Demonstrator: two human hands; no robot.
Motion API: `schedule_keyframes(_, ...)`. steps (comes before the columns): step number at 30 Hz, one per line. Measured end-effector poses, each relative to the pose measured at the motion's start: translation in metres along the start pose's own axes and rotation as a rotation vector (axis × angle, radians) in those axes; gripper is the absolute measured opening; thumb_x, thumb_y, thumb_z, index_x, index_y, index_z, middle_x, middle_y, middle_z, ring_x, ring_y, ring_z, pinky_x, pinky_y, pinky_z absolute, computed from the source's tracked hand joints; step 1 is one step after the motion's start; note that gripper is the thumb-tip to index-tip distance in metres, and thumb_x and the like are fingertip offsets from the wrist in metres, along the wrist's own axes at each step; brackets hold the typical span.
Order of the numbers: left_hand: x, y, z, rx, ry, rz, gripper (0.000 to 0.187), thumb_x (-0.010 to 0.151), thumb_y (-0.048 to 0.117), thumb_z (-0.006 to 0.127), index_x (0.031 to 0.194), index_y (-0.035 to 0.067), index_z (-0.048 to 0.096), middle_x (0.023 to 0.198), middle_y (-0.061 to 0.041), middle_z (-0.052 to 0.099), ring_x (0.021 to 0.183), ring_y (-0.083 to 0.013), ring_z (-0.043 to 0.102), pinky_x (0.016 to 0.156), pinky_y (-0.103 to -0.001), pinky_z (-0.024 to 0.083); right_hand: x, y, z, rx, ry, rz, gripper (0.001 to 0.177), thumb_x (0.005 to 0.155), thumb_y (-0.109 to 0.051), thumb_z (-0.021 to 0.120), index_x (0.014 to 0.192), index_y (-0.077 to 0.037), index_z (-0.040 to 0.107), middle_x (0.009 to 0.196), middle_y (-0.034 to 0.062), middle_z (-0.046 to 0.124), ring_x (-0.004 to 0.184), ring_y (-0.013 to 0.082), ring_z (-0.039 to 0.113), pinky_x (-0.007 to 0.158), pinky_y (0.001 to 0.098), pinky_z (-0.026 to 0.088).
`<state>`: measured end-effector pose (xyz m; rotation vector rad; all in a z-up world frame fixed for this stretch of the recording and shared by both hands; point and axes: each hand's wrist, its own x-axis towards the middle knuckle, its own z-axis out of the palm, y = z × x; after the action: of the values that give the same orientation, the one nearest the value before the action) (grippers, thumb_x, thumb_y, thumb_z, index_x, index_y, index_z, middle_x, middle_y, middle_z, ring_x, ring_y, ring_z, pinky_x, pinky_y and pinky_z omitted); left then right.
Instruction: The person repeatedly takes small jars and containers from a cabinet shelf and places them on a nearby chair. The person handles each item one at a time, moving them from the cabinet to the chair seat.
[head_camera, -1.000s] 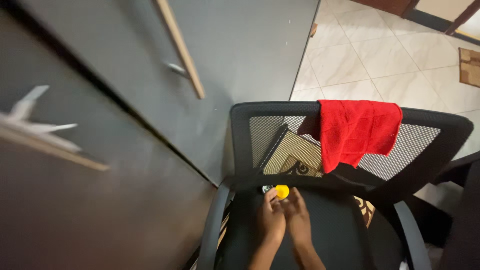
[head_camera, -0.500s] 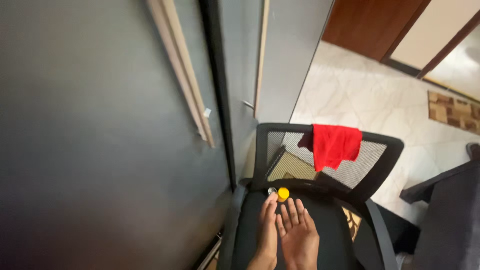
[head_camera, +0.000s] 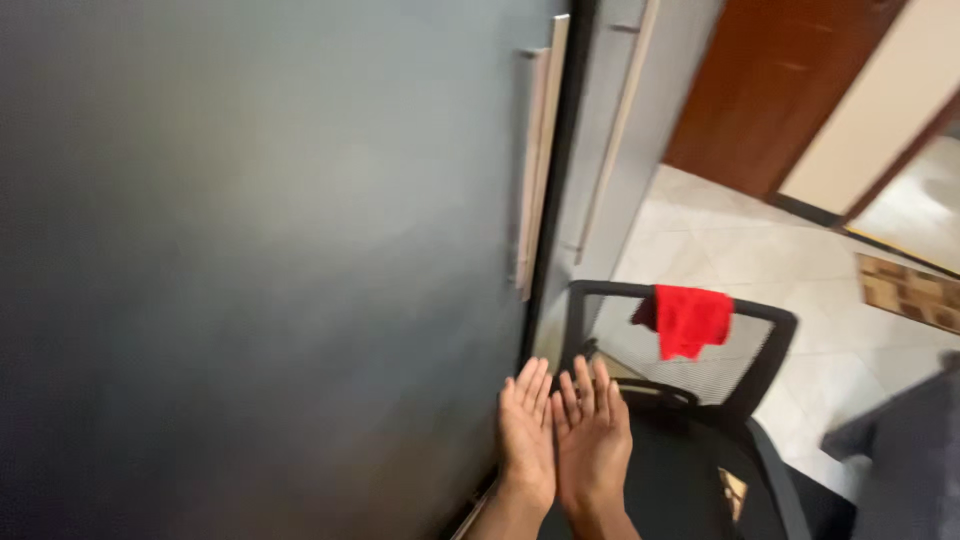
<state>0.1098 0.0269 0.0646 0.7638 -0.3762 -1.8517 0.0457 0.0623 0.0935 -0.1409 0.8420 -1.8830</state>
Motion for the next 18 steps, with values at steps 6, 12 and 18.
schedule_keyframes(6,-0.032,0.052,-0.009,-0.135,0.077,0.132,0.062,0.103,0.041,0.029,0.15,0.007,0.051,0.162,-0.005,0.048,0.151,-0.0176,0.039,0.123,-0.034,0.027,-0.024,0.026,0.048,-0.035,-0.169,0.09,0.065,0.101,-0.043,0.033,0.158,-0.012,0.035,0.162,0.007,0.041,0.149,0.0258,0.037,0.12,0.0396,0.027)
schedule_keyframes(12,-0.061,0.092,-0.02,-0.187,0.207,0.211,0.062,0.102,0.044,0.038,0.153,0.011,0.045,0.161,-0.003,0.047,0.153,-0.0148,0.036,0.126,-0.034,0.026,-0.049,0.047,0.08,-0.155,-0.242,0.192,0.064,0.101,-0.041,0.033,0.156,-0.009,0.034,0.161,0.0102,0.041,0.148,0.0291,0.039,0.121,0.0405,0.029)
schedule_keyframes(18,-0.099,0.12,-0.055,-0.223,0.328,0.36,0.061,0.1,0.04,0.035,0.15,0.008,0.051,0.157,-0.006,0.055,0.148,-0.0161,0.046,0.122,-0.033,0.032,-0.089,0.083,0.096,-0.207,-0.365,0.274,0.062,0.1,-0.037,0.03,0.154,-0.005,0.036,0.158,0.0164,0.044,0.147,0.0297,0.042,0.12,0.0411,0.034)
